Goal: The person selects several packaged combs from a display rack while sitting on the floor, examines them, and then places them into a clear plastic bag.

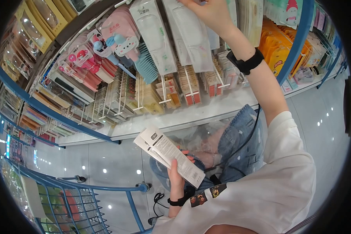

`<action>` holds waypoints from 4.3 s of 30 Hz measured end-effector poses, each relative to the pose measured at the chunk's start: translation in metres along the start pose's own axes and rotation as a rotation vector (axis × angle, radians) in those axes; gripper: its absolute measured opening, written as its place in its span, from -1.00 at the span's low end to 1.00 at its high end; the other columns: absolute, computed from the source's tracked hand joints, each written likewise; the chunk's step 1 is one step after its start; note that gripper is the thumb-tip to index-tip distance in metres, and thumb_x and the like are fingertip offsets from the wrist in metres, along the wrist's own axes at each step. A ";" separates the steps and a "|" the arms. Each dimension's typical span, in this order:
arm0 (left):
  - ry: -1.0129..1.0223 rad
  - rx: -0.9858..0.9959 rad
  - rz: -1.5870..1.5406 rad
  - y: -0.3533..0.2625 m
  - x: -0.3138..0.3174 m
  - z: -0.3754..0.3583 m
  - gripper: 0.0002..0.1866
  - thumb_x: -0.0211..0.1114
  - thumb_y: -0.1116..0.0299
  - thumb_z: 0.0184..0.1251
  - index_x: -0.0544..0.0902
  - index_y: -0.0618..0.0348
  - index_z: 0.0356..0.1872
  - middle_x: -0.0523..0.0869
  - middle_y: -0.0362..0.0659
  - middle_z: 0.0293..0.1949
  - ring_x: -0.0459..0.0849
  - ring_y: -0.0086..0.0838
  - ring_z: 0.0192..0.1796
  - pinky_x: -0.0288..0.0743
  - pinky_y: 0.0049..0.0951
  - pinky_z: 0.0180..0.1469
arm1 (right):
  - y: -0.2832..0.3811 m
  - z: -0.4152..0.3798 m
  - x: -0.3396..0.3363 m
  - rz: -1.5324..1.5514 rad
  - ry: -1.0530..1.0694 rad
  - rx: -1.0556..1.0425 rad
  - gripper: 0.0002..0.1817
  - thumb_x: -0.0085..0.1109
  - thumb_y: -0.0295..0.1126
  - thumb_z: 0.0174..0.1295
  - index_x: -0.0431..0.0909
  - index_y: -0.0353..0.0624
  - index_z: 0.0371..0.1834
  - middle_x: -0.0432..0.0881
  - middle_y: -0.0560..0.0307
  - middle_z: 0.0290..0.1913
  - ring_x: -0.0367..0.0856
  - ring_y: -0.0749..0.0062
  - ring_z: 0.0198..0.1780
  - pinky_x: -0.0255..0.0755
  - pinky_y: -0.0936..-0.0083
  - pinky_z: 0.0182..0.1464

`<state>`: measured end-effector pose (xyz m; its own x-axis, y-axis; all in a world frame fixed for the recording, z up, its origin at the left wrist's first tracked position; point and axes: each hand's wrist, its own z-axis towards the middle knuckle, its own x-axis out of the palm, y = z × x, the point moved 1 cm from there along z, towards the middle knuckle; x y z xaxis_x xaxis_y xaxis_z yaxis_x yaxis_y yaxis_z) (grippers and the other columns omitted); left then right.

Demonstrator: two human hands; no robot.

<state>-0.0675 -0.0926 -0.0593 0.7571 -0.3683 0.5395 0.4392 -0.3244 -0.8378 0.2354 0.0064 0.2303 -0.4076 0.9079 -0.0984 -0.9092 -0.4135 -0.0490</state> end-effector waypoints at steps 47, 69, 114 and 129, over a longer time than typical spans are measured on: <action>0.261 -0.176 0.197 0.014 0.020 -0.012 -0.53 0.04 0.27 0.34 0.29 0.34 0.17 0.49 -0.08 0.04 0.49 -0.48 0.00 0.37 -0.49 0.04 | 0.195 -0.228 -0.051 0.997 0.294 1.375 -0.20 -0.01 -0.58 0.05 -0.16 -0.10 0.38 0.31 -0.02 0.13 0.38 0.36 0.09 0.28 0.53 0.06; 0.087 -0.029 0.075 -0.012 0.019 0.013 -0.44 0.06 0.29 0.24 0.15 0.36 0.20 0.52 0.11 -0.10 0.59 -0.26 -0.15 0.48 -0.33 -0.10 | 0.148 -0.182 -0.045 0.933 0.095 1.329 -0.46 0.02 -0.66 0.13 0.19 -0.18 0.22 0.53 0.09 -0.16 0.53 0.52 -0.10 0.47 0.69 -0.18; -0.011 -0.011 0.136 -0.016 -0.002 0.010 -0.50 0.03 0.34 0.26 0.19 0.37 0.17 0.55 0.10 -0.12 0.60 -0.22 -0.15 0.49 -0.29 -0.09 | 0.055 -0.024 0.034 0.638 -0.013 0.453 -0.79 0.03 -0.55 0.12 0.45 -0.28 -0.14 0.56 0.12 -0.24 0.52 0.51 -0.17 0.32 0.63 -0.09; -0.036 -0.049 0.152 -0.010 -0.022 0.013 -0.47 0.05 0.28 0.24 0.18 0.33 0.17 0.53 0.11 -0.10 0.59 -0.16 -0.12 0.49 -0.21 -0.08 | 0.043 0.003 0.077 0.486 -0.062 0.326 -0.89 0.16 -0.46 0.04 0.58 -0.21 -0.36 0.57 0.07 -0.38 0.57 0.27 -0.37 0.42 0.52 -0.30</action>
<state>-0.0820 -0.0698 -0.0642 0.8300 -0.3853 0.4032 0.2952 -0.3099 -0.9038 0.1642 0.0589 0.2231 -0.7792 0.6263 0.0256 -0.5924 -0.7492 0.2963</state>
